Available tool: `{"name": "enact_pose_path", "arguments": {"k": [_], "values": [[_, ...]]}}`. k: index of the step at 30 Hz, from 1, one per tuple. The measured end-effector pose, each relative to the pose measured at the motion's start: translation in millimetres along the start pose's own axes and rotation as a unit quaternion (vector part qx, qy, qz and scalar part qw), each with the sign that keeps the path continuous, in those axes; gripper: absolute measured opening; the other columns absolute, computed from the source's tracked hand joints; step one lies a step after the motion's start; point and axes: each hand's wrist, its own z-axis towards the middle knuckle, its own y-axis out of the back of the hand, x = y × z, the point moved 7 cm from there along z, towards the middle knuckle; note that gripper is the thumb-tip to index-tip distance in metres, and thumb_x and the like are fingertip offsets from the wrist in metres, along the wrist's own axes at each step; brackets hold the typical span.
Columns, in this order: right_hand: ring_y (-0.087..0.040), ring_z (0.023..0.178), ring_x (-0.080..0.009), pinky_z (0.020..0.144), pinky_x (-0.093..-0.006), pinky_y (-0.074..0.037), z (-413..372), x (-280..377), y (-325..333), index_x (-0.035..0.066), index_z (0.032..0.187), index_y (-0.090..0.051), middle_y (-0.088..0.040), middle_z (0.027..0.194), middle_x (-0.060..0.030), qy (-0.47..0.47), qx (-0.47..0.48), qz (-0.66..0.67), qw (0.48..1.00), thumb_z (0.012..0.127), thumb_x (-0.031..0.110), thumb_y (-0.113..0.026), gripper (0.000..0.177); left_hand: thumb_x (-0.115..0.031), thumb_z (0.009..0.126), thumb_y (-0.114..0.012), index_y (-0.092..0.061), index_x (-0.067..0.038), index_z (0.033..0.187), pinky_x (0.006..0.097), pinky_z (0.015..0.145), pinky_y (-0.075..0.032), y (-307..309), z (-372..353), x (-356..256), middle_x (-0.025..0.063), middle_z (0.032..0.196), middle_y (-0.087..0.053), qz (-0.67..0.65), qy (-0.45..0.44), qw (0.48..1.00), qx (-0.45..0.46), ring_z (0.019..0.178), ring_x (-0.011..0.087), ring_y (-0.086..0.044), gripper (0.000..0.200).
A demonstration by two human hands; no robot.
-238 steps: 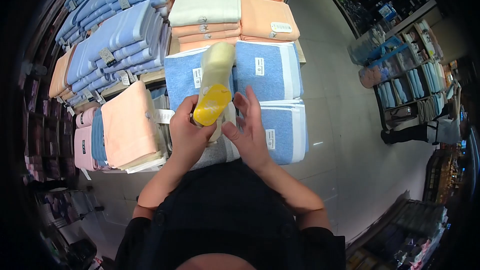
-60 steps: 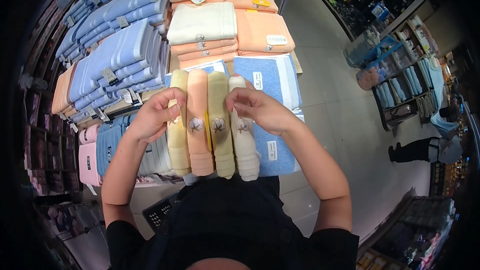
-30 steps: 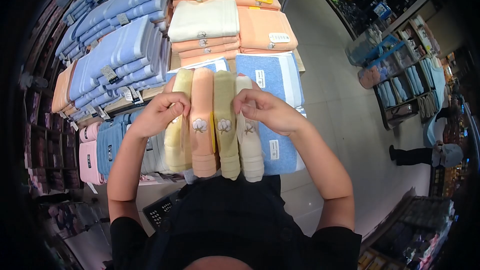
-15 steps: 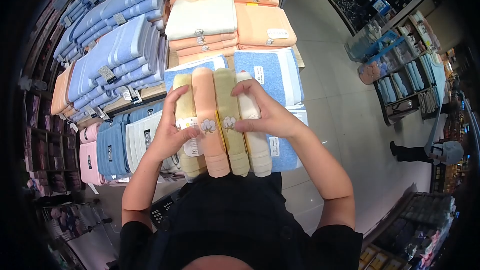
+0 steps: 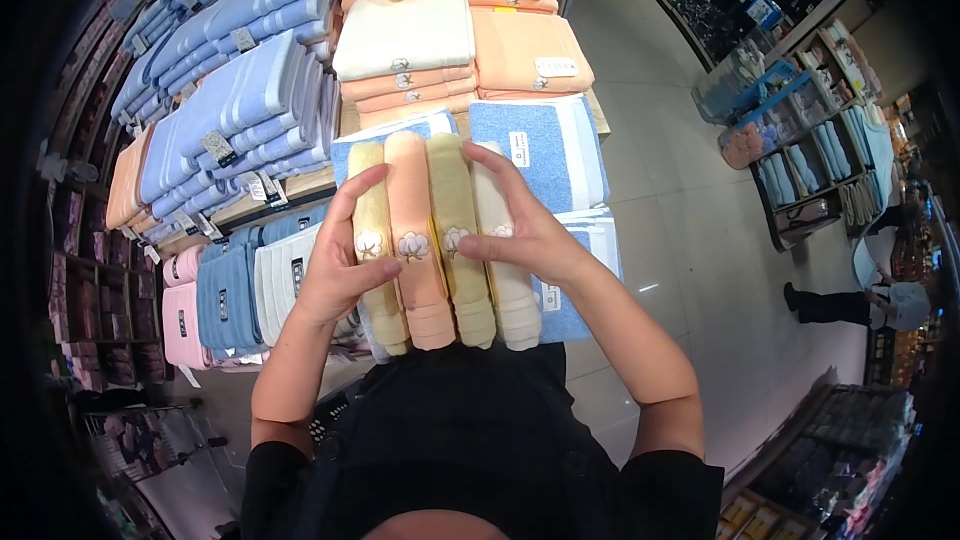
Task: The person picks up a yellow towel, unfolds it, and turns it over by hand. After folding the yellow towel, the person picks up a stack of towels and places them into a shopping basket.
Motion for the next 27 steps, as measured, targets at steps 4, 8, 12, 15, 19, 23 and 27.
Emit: {"name": "enact_pose_path", "arguments": {"k": [4,8,12,15,19,23,27], "values": [[-0.021,0.134,-0.0279,0.11,-0.0385,-0.02,-0.5,2.0,0.8,0.009,0.14,-0.024,-0.027,0.14,-0.0145,-0.013,-0.016,-0.016,1.0,0.066,0.022,-0.079,0.093,-0.002,0.064,-0.074,-0.034,-0.006,0.136,0.0321,0.107,-0.024,0.6,-0.7,5.0,0.0086,0.136,-0.028,0.011,0.007,1.0,-0.003,0.13,0.0214,-0.028,0.082],[-0.023,0.131,-0.0334,0.109,-0.041,-0.023,-0.6,10.0,-5.0,0.008,0.138,-0.022,-0.027,0.136,-0.019,-0.034,-0.048,-0.208,0.976,0.06,0.027,-0.083,0.101,-0.002,0.068,-0.072,-0.034,-0.006,0.135,0.0328,0.107,-0.023,1.1,0.6,5.5,0.0093,0.135,-0.03,0.045,-0.013,0.999,-0.008,0.129,0.0214,-0.029,0.077],[-0.023,0.13,-0.0368,0.108,-0.042,-0.024,-1.1,10.8,-9.4,0.009,0.138,-0.018,-0.025,0.134,-0.0217,-0.015,-0.058,-0.293,0.954,0.057,0.028,-0.085,0.107,-0.002,0.073,-0.069,-0.032,-0.005,0.136,0.0339,0.107,-0.022,1.3,7.4,8.9,0.0108,0.134,-0.032,0.109,-0.036,0.991,-0.066,0.129,0.0217,-0.03,0.073],[-0.021,0.131,-0.0364,0.109,-0.0419,-0.023,-1.0,5.6,-6.8,0.009,0.139,-0.014,-0.021,0.137,-0.0225,-0.028,-0.076,-0.291,0.953,0.056,0.028,-0.086,0.112,-0.007,0.078,-0.066,-0.023,-0.006,0.141,0.0346,0.108,-0.022,-4.1,9.4,11.6,0.0119,0.138,-0.03,0.071,-0.058,0.992,-0.091,0.131,0.022,-0.028,0.076],[-0.014,0.136,-0.0332,0.11,-0.0409,-0.021,-9.2,1.9,0.2,0.009,0.144,-0.003,-0.013,0.144,-0.0231,-0.004,-0.123,-0.207,0.971,0.061,0.032,-0.084,0.118,-0.032,0.09,-0.054,-0.007,-0.005,0.144,0.0352,0.108,-0.021,-8.2,3.6,15.2,0.0127,0.144,-0.022,-0.016,-0.093,0.992,-0.084,0.133,0.022,-0.025,0.077],[-0.01,0.138,-0.0264,0.111,-0.0386,-0.015,-22.6,-23.0,3.3,0.008,0.145,0.005,-0.006,0.15,-0.0167,0.04,-0.107,0.072,0.991,0.079,0.053,-0.06,0.103,-0.056,0.093,-0.03,-0.003,-0.003,0.145,0.0355,0.108,-0.021,-5.3,-11.2,50.6,0.0125,0.147,-0.018,-0.125,-0.035,0.991,-0.04,0.133,0.0219,-0.025,0.079],[-0.011,0.139,-0.0218,0.112,-0.0364,-0.011,-24.0,-55.0,4.6,0.007,0.146,-0.001,-0.006,0.151,-0.0096,0.052,-0.106,0.101,0.988,0.085,0.068,-0.032,0.091,-0.051,0.096,-0.021,-0.017,-0.007,0.143,0.0364,0.105,-0.029,-2.4,-15.5,60.6,0.0108,0.142,-0.03,-0.185,-0.047,0.978,-0.087,0.129,0.0226,-0.034,0.064]]}}
